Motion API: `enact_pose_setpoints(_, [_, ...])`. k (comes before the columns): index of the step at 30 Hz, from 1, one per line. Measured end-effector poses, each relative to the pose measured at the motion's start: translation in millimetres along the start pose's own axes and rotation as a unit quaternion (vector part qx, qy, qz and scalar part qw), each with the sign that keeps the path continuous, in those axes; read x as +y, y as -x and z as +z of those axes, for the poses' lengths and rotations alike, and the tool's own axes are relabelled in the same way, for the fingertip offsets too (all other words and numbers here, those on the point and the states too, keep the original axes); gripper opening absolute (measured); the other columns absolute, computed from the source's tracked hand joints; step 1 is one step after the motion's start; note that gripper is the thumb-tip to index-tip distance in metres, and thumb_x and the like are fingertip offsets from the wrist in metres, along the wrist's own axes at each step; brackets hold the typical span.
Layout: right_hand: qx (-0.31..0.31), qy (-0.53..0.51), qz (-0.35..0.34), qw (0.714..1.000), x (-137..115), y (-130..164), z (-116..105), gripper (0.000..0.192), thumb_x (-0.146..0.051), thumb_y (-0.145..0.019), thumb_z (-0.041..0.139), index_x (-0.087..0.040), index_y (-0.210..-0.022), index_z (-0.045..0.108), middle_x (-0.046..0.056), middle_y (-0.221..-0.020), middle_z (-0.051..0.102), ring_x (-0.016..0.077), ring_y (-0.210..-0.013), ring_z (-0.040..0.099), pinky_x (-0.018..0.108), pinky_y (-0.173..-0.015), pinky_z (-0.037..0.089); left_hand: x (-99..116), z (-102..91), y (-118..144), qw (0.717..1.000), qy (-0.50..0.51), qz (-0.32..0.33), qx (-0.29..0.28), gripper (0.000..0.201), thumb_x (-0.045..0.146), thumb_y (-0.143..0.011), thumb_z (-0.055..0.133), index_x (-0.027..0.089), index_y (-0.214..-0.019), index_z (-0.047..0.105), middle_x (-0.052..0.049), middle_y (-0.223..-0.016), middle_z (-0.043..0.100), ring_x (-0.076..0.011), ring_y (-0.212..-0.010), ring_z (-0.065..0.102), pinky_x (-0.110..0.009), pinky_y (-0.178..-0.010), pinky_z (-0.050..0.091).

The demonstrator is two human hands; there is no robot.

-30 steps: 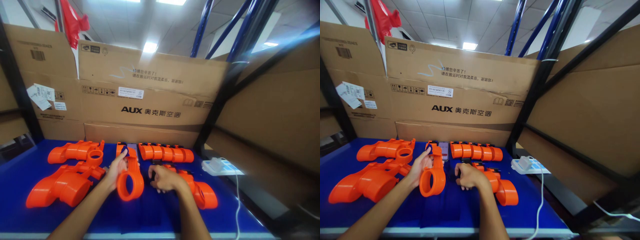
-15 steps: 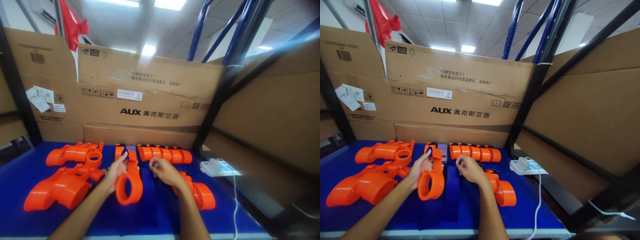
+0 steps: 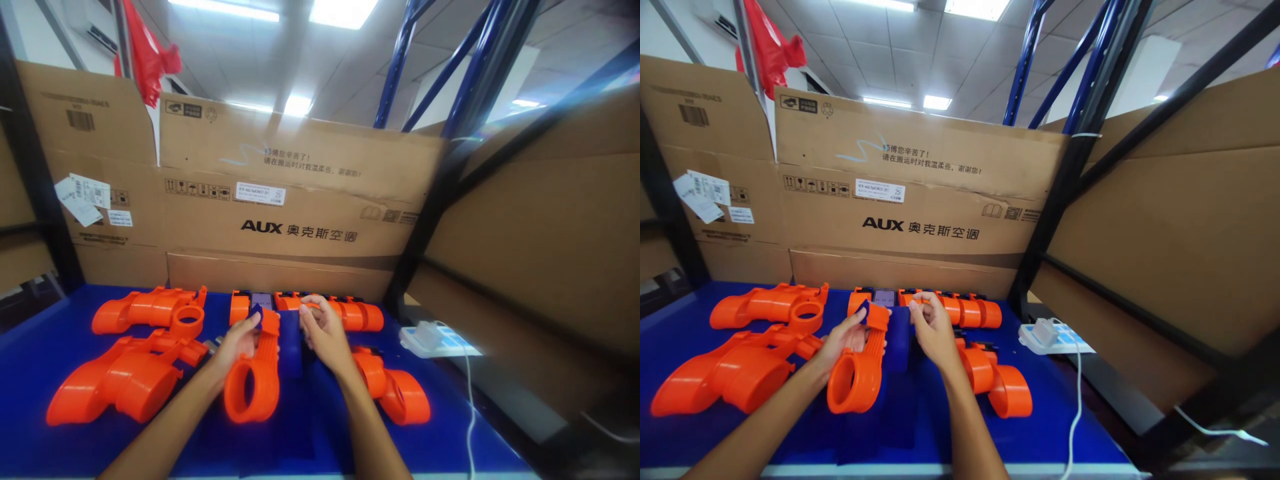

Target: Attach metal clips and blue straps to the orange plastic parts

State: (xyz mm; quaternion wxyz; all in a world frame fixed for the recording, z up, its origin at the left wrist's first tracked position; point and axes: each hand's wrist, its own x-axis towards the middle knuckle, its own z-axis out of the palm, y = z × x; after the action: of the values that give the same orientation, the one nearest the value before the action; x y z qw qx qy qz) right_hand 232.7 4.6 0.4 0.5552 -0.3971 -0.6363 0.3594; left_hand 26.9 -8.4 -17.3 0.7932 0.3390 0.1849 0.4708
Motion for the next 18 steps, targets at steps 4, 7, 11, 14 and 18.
enact_pose_setpoints(4, [-0.015,-0.081,0.057,0.995,6,5,18,0.044,-0.058,-0.091,0.055,-0.027,-0.121,0.062,0.004,-0.097,0.071,0.0208,-0.085,0.068,0.034,-0.075,0.056,3,-2.5,-1,0.999,0.039,0.018,0.016,0.048,0.050,-0.084,0.067,0.010,-0.111,0.068,-0.013,-0.083,0.076,-0.0263,-0.075,0.074,-0.038,-0.075,0.059])
enact_pose_setpoints(7, [-0.075,-0.134,0.074,0.985,6,10,30,0.048,-0.058,-0.092,0.054,-0.028,-0.128,0.062,0.006,-0.127,0.067,0.0255,-0.120,0.060,0.044,-0.102,0.047,3,0.4,1,0.999,0.043,0.024,0.022,0.047,0.049,-0.086,0.064,0.011,-0.113,0.066,-0.014,-0.087,0.076,-0.0278,-0.081,0.075,-0.039,-0.079,0.059])
enact_pose_setpoints(11, [-0.125,-0.162,0.064,0.977,0,12,38,0.052,-0.059,-0.094,0.051,-0.030,-0.137,0.057,0.005,-0.132,0.065,0.0277,-0.129,0.055,0.052,-0.109,0.041,2,4.6,2,0.998,0.038,0.046,0.031,0.043,0.044,-0.085,0.067,0.012,-0.114,0.065,-0.015,-0.095,0.076,-0.0286,-0.088,0.074,-0.039,-0.082,0.058])
enact_pose_setpoints(14, [-0.073,-0.096,0.022,0.992,-4,10,36,0.051,-0.056,-0.091,0.058,-0.029,-0.134,0.060,0.006,-0.134,0.064,0.0282,-0.133,0.051,0.051,-0.113,0.037,0,3.8,2,0.995,0.039,0.090,0.037,0.039,0.035,-0.082,0.072,0.018,-0.115,0.063,-0.012,-0.101,0.075,-0.0276,-0.094,0.073,-0.040,-0.085,0.057])
enact_pose_setpoints(18, [-0.032,-0.046,-0.026,0.998,-5,8,27,0.049,-0.047,-0.088,0.067,-0.028,-0.133,0.062,0.008,-0.128,0.068,0.0294,-0.120,0.062,0.050,-0.105,0.046,-1,-2.0,-4,0.976,0.039,0.200,0.073,0.039,0.026,-0.077,0.076,0.026,-0.113,0.061,-0.005,-0.105,0.074,-0.0226,-0.098,0.071,-0.036,-0.088,0.055])
